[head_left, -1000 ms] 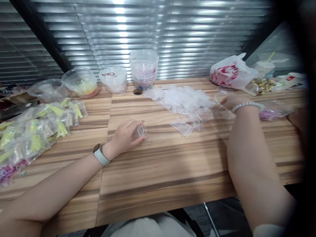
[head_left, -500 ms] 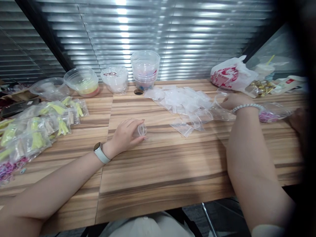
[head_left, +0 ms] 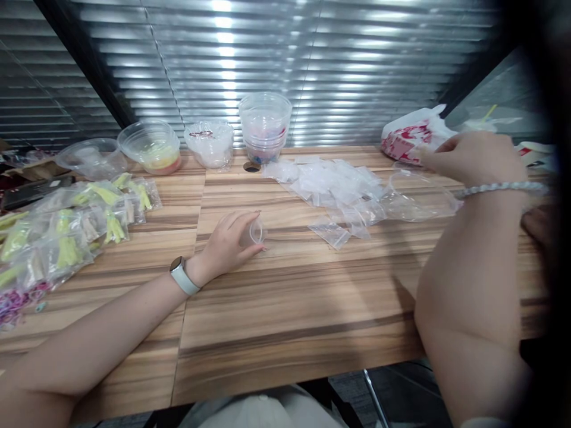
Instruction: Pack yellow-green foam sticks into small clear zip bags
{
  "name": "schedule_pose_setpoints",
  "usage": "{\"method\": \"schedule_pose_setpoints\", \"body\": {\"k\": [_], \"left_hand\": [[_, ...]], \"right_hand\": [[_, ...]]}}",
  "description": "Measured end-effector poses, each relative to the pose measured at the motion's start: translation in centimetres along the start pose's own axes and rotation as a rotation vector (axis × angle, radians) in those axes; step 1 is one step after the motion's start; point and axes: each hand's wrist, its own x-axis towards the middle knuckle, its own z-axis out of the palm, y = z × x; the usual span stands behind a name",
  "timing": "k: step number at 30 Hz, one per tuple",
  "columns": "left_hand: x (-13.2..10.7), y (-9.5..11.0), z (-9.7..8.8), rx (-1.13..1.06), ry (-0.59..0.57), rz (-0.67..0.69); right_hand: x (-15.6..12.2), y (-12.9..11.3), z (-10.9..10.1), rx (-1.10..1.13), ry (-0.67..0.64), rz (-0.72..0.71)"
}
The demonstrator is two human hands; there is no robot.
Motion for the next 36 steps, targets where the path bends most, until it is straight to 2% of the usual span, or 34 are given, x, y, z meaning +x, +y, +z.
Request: {"method": "schedule_pose_setpoints", "body": {"k": [1,3,6,8,9,11,14,17,20,25,28,31,36], "left_hand": [[0.0,0.0,0.0,-0.006,0.01,-0.008],[0.1,-0.1,0.0,-0.002,0.03,-0.019],[0.2,-0.3,-0.1,0.026,0.059,-0.025],[0.2,-0.4,-0.2,0.044,0.08,-0.038],[0.2,-0.4,-0.2,0.052,0.089,-0.05],[0.2,-0.5,-0.2,0.063,0.101,-0.087],[0.3,-0.6,-0.3,0.069,0.1,-0.122],[0.4,-0.6,-0.3,0.052,0.099,-0.09],[0.4,-0.5,-0.3,0.036,0.104,-0.064],[0.3,-0.4,-0.4,0.027,0.104,-0.065],[0.3,-0.4,-0.4,0.017,0.092,-0.065],[0.4,-0.4,-0.3,0.012,0.087,-0.075],[0.4,-0.6,-0.2,-0.009,0.089,-0.074]], "right_hand": [[-0.6,-0.8,-1.2,0.027,0.031,0.017],[-2.1,-2.8,-3.2,0.159,0.085,-0.04],[-4.7,-6.5,-5.4,0.469,0.185,-0.205],[-6.7,-9.4,-6.3,0.797,0.273,-0.326],[-7.7,-10.9,-6.6,0.995,0.172,-0.392],[-9.7,-13.9,-6.8,1.176,-0.012,-0.524],[-12.1,-17.3,-6.4,1.306,-0.307,-0.705],[-13.7,-19.3,-5.2,1.356,-0.567,-0.793],[-14.3,-20.3,-3.6,1.355,-0.715,-0.806],[-14.5,-21.0,-1.6,1.309,-0.831,-0.753],[-14.9,-21.4,-0.5,1.281,-0.781,-0.665],[-15.7,-21.9,0.1,1.234,-0.569,-0.606],[-17.2,-22.4,0.1,1.205,-0.212,-0.644]]}}
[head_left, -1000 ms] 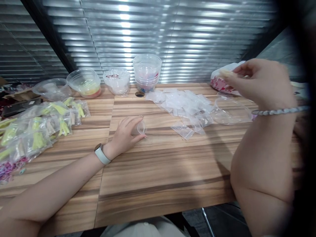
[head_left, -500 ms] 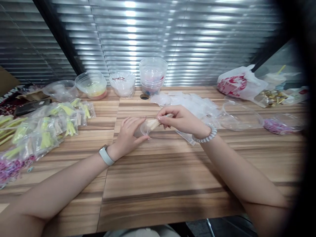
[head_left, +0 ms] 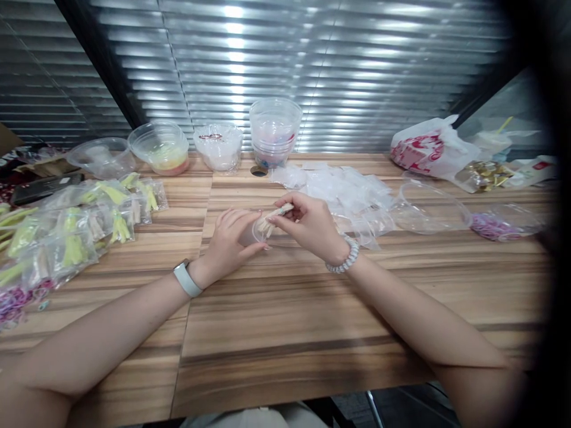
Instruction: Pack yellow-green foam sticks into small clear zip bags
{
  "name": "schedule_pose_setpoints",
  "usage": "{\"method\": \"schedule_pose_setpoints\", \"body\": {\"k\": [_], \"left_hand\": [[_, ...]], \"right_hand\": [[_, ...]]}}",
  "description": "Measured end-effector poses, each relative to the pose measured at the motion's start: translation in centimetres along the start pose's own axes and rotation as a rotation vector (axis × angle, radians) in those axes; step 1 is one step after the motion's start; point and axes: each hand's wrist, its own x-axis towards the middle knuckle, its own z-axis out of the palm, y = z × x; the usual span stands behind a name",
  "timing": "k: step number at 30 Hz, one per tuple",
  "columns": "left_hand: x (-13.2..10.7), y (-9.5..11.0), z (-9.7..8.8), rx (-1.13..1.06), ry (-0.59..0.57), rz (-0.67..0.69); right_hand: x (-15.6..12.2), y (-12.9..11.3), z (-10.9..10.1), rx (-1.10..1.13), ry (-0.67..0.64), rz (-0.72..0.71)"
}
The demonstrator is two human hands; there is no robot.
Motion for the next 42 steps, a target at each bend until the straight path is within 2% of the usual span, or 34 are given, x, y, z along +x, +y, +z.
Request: {"method": "schedule_pose_setpoints", "body": {"k": [4,6,12,14,17,20,26,29,36,42], "left_hand": [[0.0,0.1,0.0,-0.009,-0.014,0.004],[0.0,0.2,-0.1,-0.005,-0.02,0.005],[-0.1,0.4,-0.1,0.071,-0.04,0.01],[-0.1,0.3,-0.1,0.074,-0.039,0.011],[-0.1,0.2,0.0,0.041,-0.047,-0.01],[-0.1,0.1,0.0,0.018,-0.052,-0.024],[-0.3,-0.1,0.1,0.008,-0.021,0.007],[-0.3,-0.2,0.1,0.001,-0.033,-0.014],[-0.2,0.1,-0.1,-0.031,-0.003,0.022],[-0.3,-0.1,0.2,-0.053,0.014,0.104]], "right_hand": [[-0.5,-0.5,0.4,-0.088,0.106,-0.096],[-0.7,-0.5,0.5,-0.073,0.129,-0.1],[-0.6,-0.4,0.8,0.278,0.04,0.137],[-0.6,-0.3,0.8,0.258,0.049,0.136],[-0.7,-0.2,0.9,0.03,0.117,-0.006],[-0.9,-0.2,0.9,-0.142,0.119,-0.2],[-0.9,0.2,1.0,-0.186,-0.011,-0.462],[-1.0,0.4,1.3,-0.204,-0.047,-0.515],[-1.3,0.4,1.4,-0.169,0.137,-0.528],[-1.5,1.1,2.3,-0.1,0.148,-0.571]]}}
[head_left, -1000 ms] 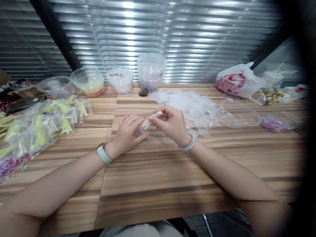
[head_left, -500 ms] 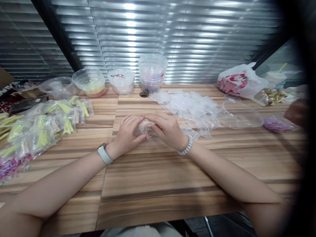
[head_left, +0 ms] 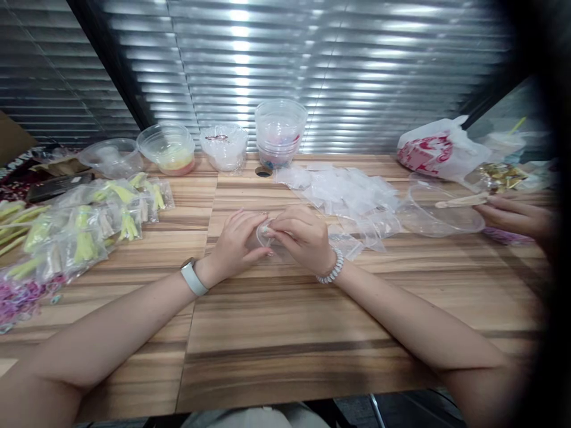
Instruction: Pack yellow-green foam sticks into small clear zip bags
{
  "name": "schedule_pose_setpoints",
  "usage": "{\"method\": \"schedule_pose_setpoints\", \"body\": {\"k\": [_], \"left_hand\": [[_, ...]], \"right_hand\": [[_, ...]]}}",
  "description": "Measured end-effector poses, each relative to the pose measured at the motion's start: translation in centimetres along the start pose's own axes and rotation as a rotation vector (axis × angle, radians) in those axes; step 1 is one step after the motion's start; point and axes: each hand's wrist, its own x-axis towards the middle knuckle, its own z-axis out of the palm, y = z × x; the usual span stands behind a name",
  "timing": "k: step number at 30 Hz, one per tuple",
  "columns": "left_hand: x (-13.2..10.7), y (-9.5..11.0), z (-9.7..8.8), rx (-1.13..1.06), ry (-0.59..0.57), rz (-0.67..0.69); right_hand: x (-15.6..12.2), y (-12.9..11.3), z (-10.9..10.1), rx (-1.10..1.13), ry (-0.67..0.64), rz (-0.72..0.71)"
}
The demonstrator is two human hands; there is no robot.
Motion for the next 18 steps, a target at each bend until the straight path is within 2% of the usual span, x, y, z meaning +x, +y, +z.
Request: {"method": "schedule_pose_setpoints", "body": {"k": [5,12,18], "left_hand": [[-0.1,-0.2,0.0,-0.043,-0.015,-0.027],[-0.1,-0.2,-0.1,-0.105,0.007,-0.087],[-0.2,-0.7,-0.3,-0.13,0.012,-0.181]], "right_hand": [[-1.6,0.8,0.8,-0.055,0.011,-0.014],[-2.1,1.1,0.5,-0.107,-0.151,-0.088],[-2.0,1.3,0.7,-0.147,-0.299,-0.079]]}}
